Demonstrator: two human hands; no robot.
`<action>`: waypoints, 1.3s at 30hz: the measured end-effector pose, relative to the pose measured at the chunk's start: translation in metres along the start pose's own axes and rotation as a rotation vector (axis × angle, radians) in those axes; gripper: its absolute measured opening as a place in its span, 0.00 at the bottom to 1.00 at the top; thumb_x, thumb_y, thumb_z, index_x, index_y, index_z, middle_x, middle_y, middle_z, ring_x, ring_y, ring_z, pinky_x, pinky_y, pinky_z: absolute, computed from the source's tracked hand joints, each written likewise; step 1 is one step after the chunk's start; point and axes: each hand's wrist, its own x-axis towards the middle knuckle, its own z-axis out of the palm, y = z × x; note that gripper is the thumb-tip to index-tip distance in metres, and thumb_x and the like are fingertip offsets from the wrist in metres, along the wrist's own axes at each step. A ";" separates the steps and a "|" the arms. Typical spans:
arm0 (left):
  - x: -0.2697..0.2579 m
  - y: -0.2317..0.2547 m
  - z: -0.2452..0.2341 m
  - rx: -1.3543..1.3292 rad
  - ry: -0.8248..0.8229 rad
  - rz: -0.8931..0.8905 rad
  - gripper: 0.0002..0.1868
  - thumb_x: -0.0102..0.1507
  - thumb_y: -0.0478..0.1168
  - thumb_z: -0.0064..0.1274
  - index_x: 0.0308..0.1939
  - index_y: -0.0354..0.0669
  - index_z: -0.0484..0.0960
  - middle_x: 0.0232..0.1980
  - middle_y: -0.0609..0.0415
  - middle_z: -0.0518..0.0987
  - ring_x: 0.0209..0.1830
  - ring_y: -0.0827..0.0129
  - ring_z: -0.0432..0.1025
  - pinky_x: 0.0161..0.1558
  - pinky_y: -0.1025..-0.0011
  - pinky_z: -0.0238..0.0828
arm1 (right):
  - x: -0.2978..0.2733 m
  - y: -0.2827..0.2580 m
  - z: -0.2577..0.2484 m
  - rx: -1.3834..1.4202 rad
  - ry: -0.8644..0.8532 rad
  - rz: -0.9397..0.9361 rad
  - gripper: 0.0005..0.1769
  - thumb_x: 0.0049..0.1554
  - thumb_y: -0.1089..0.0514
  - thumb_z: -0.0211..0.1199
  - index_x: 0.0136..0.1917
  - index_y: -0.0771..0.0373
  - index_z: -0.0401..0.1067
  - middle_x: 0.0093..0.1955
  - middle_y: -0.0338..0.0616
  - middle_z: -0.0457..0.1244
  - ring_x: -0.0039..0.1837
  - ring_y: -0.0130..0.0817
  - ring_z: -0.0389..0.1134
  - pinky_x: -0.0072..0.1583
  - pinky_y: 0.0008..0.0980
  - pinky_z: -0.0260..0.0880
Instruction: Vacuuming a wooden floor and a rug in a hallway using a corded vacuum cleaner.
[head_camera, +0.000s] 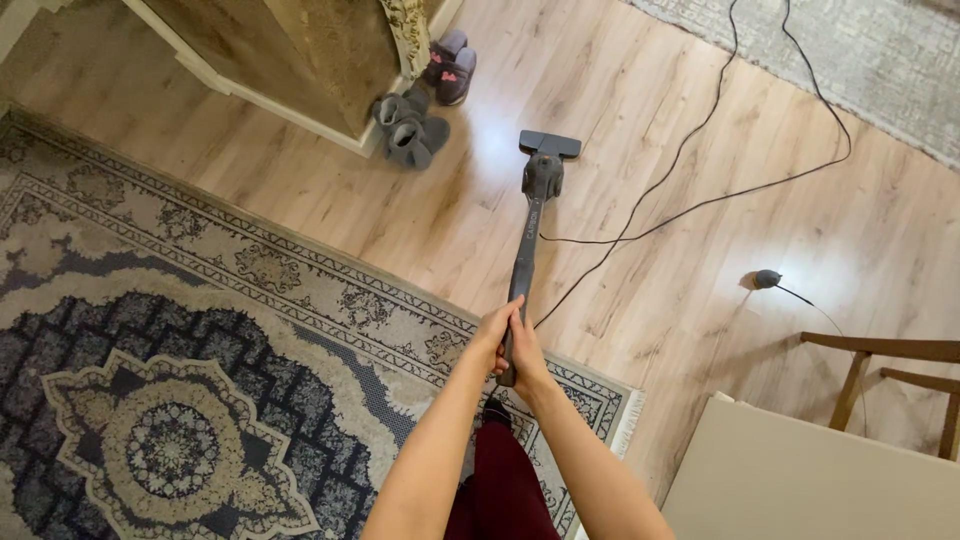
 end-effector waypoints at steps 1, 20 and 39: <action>-0.002 0.000 0.000 -0.002 0.000 0.003 0.36 0.54 0.77 0.54 0.26 0.47 0.70 0.17 0.56 0.58 0.07 0.66 0.49 0.13 0.64 0.43 | -0.002 -0.001 0.003 -0.002 -0.002 -0.001 0.20 0.67 0.35 0.46 0.60 0.50 0.54 0.27 0.39 0.53 0.21 0.30 0.49 0.26 0.32 0.48; 0.013 0.008 0.005 0.011 -0.018 0.011 0.36 0.54 0.78 0.53 0.26 0.47 0.71 0.17 0.56 0.59 0.07 0.65 0.51 0.12 0.64 0.45 | -0.001 -0.017 0.004 0.035 -0.024 0.014 0.20 0.66 0.35 0.45 0.58 0.49 0.59 0.27 0.37 0.54 0.22 0.30 0.49 0.26 0.33 0.49; 0.019 0.015 0.007 0.026 -0.042 0.014 0.36 0.53 0.78 0.53 0.30 0.48 0.75 0.18 0.55 0.59 0.07 0.65 0.51 0.11 0.64 0.47 | 0.010 -0.018 0.001 0.026 -0.017 0.005 0.19 0.66 0.34 0.46 0.57 0.48 0.60 0.26 0.38 0.53 0.21 0.30 0.49 0.25 0.32 0.49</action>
